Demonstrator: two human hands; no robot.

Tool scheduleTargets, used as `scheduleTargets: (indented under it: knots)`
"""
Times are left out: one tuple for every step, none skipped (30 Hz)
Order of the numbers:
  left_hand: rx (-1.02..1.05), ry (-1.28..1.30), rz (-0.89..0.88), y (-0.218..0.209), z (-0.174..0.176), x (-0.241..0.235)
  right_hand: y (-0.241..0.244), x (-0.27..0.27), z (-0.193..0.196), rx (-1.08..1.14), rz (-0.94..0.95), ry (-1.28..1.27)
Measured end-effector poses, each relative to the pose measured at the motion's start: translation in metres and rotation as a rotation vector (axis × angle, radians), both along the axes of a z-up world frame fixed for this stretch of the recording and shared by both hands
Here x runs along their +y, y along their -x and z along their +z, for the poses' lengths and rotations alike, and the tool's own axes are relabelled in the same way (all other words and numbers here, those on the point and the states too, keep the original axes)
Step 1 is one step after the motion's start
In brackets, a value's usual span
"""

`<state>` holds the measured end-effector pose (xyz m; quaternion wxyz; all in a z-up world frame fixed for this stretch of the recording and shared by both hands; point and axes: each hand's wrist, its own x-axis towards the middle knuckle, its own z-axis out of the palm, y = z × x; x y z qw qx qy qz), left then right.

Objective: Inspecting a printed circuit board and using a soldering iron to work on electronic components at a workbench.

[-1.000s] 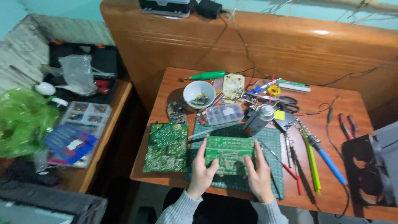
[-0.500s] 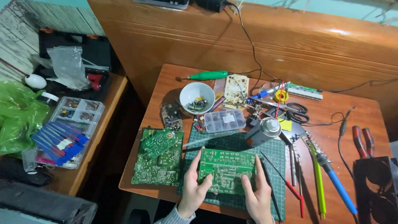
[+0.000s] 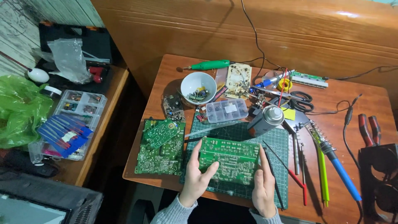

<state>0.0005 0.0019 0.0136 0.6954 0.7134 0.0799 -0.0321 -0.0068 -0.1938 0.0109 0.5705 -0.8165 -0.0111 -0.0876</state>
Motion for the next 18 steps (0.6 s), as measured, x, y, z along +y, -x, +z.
scheduleTargets:
  knots:
    - [-0.001,0.0,-0.004,0.0,0.002,-0.004,0.003,0.0,-0.003,-0.001,-0.004,0.0]
    - [-0.046,-0.032,0.064,0.0,0.004,-0.008,0.005,-0.001,-0.007,-0.016,-0.005,-0.027]
    - [-0.089,-0.06,0.133,0.001,0.006,-0.013,0.007,-0.003,-0.01,-0.031,-0.006,-0.051]
    - [-0.09,-0.056,0.13,0.001,0.004,-0.016,0.008,-0.003,-0.01,-0.032,-0.009,-0.047]
    - [-0.096,-0.072,0.164,0.001,0.003,-0.019,0.009,-0.003,-0.011,-0.084,0.003,-0.054]
    - [-0.102,-0.088,0.198,0.001,0.001,-0.022,0.01,-0.003,-0.011,-0.135,0.016,-0.06]
    - [-0.102,-0.085,0.195,0.0,-0.001,-0.023,0.01,-0.005,-0.015,-0.135,0.013,-0.056]
    - [-0.118,-0.102,0.2,0.0,-0.002,-0.024,0.01,-0.007,-0.018,-0.152,0.041,-0.07]
    - [-0.135,-0.122,0.205,-0.001,-0.004,-0.025,0.01,-0.008,-0.022,-0.17,0.069,-0.087]
    - [-0.136,-0.12,0.203,-0.002,-0.003,-0.026,0.01,-0.007,-0.018,-0.171,0.066,-0.085]
    - [-0.134,-0.117,0.201,-0.003,-0.002,-0.026,0.01,-0.005,-0.015,-0.141,0.071,-0.081]
    - [-0.132,-0.115,0.2,-0.004,-0.001,-0.025,0.01,-0.004,-0.012,-0.111,0.077,-0.078]
    - [-0.132,-0.115,0.199,-0.005,-0.005,-0.026,0.009,-0.003,-0.011,-0.111,0.076,-0.078]
    - [-0.116,-0.13,0.213,-0.006,-0.009,-0.026,0.008,-0.002,-0.009,-0.098,0.091,-0.074]
    - [-0.102,-0.146,0.225,-0.007,-0.012,-0.026,0.007,-0.002,-0.008,-0.086,0.105,-0.07]
    - [-0.104,-0.147,0.225,-0.008,-0.011,-0.026,0.007,-0.001,-0.007,-0.088,0.105,-0.071]
    - [-0.118,-0.16,0.229,-0.008,-0.01,-0.025,0.007,-0.001,-0.006,-0.072,0.11,-0.054]
    - [-0.133,-0.173,0.233,-0.008,-0.009,-0.025,0.007,-0.001,-0.005,-0.057,0.116,-0.038]
